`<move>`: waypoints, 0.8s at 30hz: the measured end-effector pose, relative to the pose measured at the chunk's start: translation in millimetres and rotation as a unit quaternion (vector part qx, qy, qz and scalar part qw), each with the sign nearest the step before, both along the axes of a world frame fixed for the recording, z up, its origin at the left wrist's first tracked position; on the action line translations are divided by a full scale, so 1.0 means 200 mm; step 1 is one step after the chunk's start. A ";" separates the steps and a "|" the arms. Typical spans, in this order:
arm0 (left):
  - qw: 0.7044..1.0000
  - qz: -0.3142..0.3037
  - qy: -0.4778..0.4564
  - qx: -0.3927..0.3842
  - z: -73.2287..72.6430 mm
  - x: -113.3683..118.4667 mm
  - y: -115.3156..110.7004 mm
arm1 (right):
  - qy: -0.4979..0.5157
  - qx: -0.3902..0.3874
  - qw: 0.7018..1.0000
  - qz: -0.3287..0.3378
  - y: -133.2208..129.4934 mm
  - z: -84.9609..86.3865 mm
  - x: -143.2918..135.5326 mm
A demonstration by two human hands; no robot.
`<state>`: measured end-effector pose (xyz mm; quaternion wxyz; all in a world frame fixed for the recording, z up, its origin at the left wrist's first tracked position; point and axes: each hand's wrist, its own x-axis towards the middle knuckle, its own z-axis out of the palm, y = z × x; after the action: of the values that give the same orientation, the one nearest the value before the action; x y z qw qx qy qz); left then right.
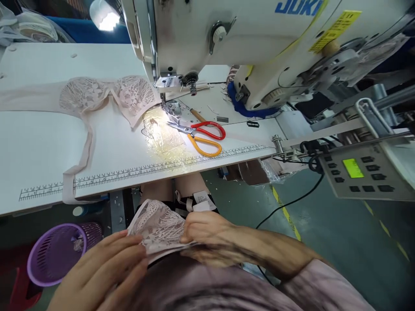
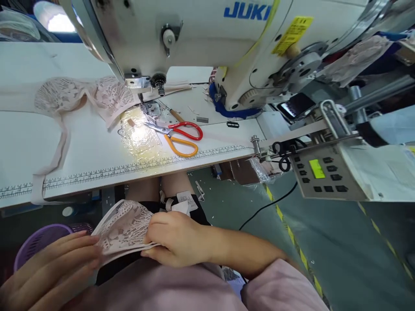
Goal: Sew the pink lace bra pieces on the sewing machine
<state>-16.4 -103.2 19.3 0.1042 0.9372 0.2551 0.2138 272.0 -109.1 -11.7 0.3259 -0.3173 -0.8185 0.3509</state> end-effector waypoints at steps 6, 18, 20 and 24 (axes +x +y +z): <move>0.995 0.004 0.058 0.082 0.01 0.26 -0.03 | -0.036 -0.010 0.999 -0.029 -0.01 0.00 -0.01; 0.998 -0.017 0.051 0.012 -0.06 0.39 0.05 | -0.140 -0.026 0.990 0.021 -0.01 0.04 0.02; 0.998 -0.018 0.054 -0.002 -0.06 0.38 0.05 | -0.176 -0.018 0.984 0.033 0.00 0.06 0.03; 0.997 -0.016 0.067 -0.039 -0.05 0.37 0.06 | -0.204 0.012 0.978 0.039 0.00 0.03 0.02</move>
<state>57.1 -91.3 9.8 0.1271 0.9485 0.2547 0.1388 276.2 -109.8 -6.4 0.1419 -0.3459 -0.8836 0.2819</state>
